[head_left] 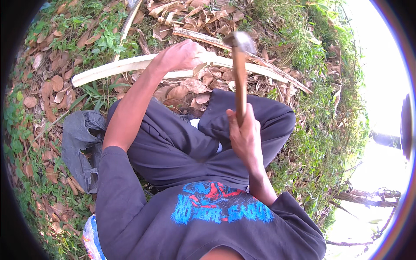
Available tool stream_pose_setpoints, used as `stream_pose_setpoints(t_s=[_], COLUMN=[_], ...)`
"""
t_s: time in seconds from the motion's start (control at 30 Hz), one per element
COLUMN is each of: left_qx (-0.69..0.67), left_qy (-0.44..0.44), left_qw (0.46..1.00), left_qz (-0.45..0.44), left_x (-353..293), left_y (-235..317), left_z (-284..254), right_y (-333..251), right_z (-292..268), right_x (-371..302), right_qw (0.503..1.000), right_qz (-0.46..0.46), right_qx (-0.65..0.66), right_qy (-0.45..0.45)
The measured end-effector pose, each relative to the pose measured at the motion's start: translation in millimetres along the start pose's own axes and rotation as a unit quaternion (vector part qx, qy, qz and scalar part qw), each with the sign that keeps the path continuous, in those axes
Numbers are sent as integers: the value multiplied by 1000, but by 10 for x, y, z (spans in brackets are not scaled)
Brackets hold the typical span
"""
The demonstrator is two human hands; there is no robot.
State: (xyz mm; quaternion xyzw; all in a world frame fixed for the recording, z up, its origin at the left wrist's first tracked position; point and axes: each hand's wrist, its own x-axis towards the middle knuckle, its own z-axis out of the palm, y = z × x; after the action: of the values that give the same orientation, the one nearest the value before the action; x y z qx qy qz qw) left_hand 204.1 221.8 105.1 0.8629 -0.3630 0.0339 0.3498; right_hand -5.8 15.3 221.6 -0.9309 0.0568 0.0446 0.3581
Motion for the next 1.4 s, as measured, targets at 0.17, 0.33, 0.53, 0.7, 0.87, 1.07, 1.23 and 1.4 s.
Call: stream_pose_setpoints(t_s=[0.17,0.33,0.53,0.7,0.87,1.07,1.23,1.4], left_qx=[11,9,35,31,78,70,78,114], left_qy=[-32,-38,-27,-52,-38,-66,-51,-23], left_qw=[999,999,997,997,993,991,993,991], left_qz=[-26,3,-58,-41,-81,-92,-74,-73], left_x=[49,0,-53,25,-10,3,-25,-84], left_y=[17,-161,-22,93,97,221,242,329], left_z=[-1,107,206,14,17,-86,-64,-29], right_y=[-183,-29,-281,-323,-161,-125,12,91], right_z=[-221,42,-208,-379,-264,-217,-149,-124], right_x=[81,48,-36,-92,-132,-177,-183,-189], right_qw=[990,998,996,998,995,993,999,999], right_qz=[130,5,49,31,42,71,6,9], right_qx=[29,-23,74,45,63,54,27,41], right_qy=[-56,-64,-17,-26,-64,-81,-38,-26])
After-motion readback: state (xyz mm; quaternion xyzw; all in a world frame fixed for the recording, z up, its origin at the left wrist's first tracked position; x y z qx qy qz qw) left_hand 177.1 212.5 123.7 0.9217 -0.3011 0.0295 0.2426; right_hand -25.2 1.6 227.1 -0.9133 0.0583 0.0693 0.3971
